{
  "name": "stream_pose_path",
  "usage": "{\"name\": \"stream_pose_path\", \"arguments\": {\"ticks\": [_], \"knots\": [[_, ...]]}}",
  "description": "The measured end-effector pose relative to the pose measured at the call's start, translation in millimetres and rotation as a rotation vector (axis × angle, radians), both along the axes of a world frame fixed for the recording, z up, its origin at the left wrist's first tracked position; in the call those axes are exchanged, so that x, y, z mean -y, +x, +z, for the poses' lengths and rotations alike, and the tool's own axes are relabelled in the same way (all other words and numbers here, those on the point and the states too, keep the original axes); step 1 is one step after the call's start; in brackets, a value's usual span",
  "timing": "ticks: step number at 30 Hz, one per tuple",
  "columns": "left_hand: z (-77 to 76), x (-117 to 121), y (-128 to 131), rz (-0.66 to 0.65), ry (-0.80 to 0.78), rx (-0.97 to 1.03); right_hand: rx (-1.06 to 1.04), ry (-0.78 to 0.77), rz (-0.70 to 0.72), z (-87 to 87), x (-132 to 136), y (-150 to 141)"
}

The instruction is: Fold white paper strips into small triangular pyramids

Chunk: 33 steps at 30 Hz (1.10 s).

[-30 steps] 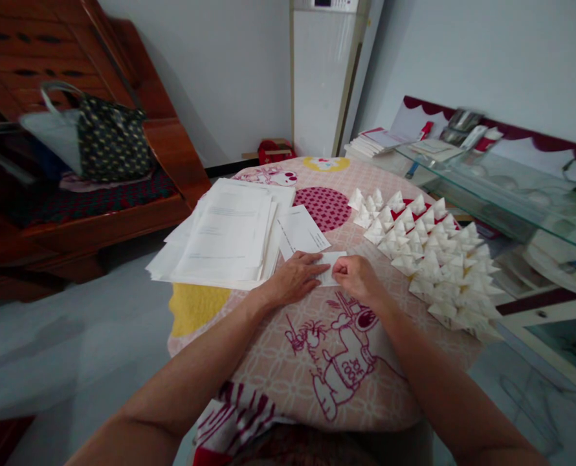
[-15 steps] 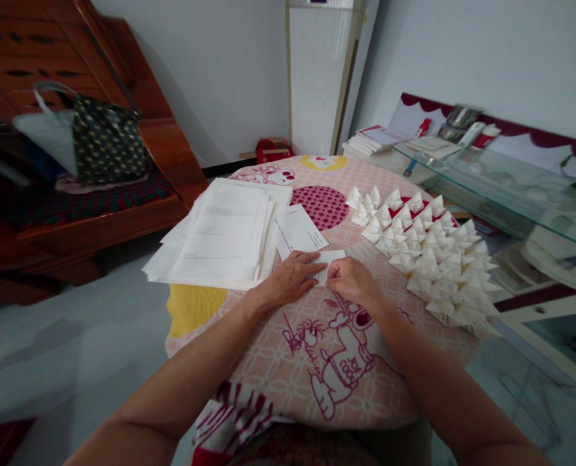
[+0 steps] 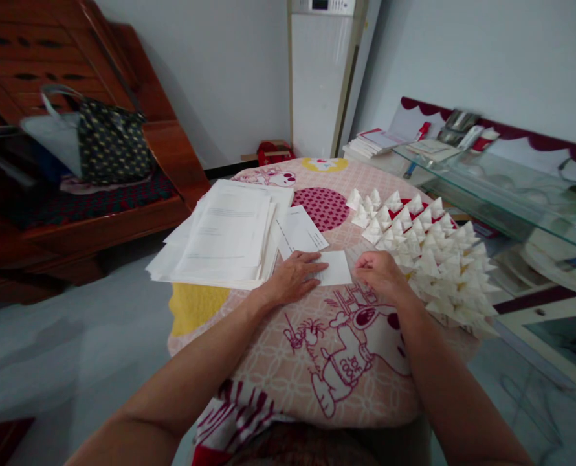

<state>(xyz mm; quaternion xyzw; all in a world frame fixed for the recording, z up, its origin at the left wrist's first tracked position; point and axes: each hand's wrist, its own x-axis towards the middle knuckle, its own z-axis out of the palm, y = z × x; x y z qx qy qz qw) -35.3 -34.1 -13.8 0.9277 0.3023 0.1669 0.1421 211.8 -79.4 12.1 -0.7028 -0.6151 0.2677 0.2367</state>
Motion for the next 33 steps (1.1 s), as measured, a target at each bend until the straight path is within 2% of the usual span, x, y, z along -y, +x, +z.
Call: {"name": "stream_pose_path", "arguments": {"ticks": [3,5,9,13,19,21,24,27,33], "knots": [[1.9,3,6,0.064,-0.008,0.013,-0.146,0.036,0.088,-4.6,-3,-20],[1.6,4,9,0.086,-0.01,0.011,-0.078,0.065,0.164,-6.5,-4,-33],[-5.3,0,6,0.069,-0.034,0.041,0.056,0.074,0.194,-8.6,-4,-43],[-10.3,-11,-9,-0.049,-0.123,0.06,0.051,0.057,0.199,-8.8,-3,-39],[0.7,-24,-34,-0.271,-0.281,0.039,0.054,0.047,0.207,-6.6,-3,-39],[2.9,-24,-36,-0.303,-0.307,0.04,0.048,0.037,0.206,-5.5,-2,-39],[2.0,-20,-34,-0.276,-0.289,0.069,0.073,0.026,0.228,-3.4,-1,-39],[-1.3,-15,-30,-0.229,-0.241,0.093,0.19,0.091,0.286,-2.5,2,-42],[-10.7,-15,-24,-0.195,-0.153,0.161,0.459,0.288,0.539,-7.3,8,-50]]}}
